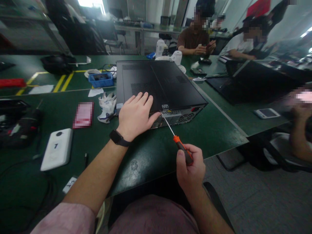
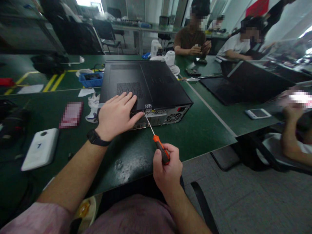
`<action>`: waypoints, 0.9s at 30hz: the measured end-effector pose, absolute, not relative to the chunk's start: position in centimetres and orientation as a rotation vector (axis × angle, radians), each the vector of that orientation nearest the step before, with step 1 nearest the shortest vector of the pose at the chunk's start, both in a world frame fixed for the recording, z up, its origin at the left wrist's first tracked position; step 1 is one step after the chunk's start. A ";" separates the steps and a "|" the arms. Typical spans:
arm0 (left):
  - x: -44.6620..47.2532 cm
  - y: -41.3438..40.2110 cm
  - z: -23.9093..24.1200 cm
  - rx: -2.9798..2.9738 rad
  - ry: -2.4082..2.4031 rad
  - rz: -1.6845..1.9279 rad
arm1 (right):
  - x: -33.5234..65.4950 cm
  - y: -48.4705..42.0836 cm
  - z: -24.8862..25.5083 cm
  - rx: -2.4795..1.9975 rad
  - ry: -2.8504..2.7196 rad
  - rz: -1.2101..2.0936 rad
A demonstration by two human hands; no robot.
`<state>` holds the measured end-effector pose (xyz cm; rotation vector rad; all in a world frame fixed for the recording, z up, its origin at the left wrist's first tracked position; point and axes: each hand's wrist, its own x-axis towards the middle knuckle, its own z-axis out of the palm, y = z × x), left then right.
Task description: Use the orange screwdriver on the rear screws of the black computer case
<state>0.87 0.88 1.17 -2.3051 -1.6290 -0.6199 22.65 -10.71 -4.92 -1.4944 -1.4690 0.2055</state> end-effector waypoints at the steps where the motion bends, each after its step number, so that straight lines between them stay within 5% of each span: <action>1: 0.9 0.9 1.2 -2.307 -1.632 -0.623 | 22.7 -10.7 -5.0 -1.513 -1.466 0.210; 27: 0.9 0.8 1.2 -2.312 -1.641 -0.632 | 23.1 -10.5 -6.0 -1.502 -1.416 0.164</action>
